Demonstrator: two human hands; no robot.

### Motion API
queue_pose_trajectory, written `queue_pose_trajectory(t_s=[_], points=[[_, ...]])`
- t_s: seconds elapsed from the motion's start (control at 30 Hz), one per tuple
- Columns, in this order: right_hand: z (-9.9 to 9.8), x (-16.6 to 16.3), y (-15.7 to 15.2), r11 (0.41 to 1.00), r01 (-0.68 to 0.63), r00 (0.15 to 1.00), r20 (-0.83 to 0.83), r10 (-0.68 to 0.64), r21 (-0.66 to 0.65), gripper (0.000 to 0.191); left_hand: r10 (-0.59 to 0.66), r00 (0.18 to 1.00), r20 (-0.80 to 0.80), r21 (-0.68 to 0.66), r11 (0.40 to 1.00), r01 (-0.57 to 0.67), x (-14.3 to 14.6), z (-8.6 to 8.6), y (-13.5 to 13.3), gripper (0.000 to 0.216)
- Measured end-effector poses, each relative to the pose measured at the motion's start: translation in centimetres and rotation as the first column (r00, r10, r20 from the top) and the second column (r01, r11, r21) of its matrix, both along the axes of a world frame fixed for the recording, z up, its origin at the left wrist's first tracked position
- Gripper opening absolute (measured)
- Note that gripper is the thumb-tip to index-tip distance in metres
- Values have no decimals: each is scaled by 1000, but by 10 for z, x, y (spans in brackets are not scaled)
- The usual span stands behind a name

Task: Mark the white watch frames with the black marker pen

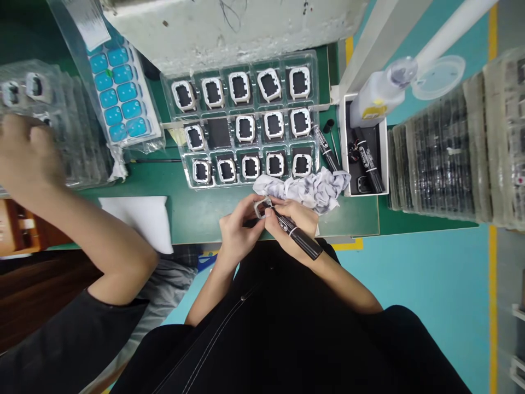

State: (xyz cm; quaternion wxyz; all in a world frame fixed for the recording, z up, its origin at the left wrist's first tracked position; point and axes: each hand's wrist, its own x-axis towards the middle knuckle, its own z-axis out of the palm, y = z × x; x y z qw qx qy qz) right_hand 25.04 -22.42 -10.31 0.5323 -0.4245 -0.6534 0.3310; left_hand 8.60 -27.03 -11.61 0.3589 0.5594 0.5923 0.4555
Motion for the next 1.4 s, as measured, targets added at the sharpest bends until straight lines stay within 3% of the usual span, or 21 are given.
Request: queue_pose_trajectory(t_s=[0.4, 0.8, 1.07, 1.23, 1.4], points=[[-1, -2, 1, 999, 12, 1000, 23, -13, 48, 16, 35, 998, -43, 44, 998, -33, 2, 2, -1, 36], [-3, -3, 0, 994, 28, 998, 46, -32, 103, 10, 45, 976, -215, 50, 998, -36, 0, 0, -2, 29], [-1, 0, 0, 999, -11, 998, 69, 8, 53, 11, 42, 982, -182, 5, 999, -41, 1, 1, -3, 29], [-4, -1, 0, 997, 20, 1000, 11, -21, 73, 15, 42, 984, -176, 13, 999, -40, 0, -2, -3, 29], [-4, -2, 1, 993, 3, 998, 66, -11, 120, 12, 31, 995, -93, 19, 999, -29, -1, -5, -1, 32]])
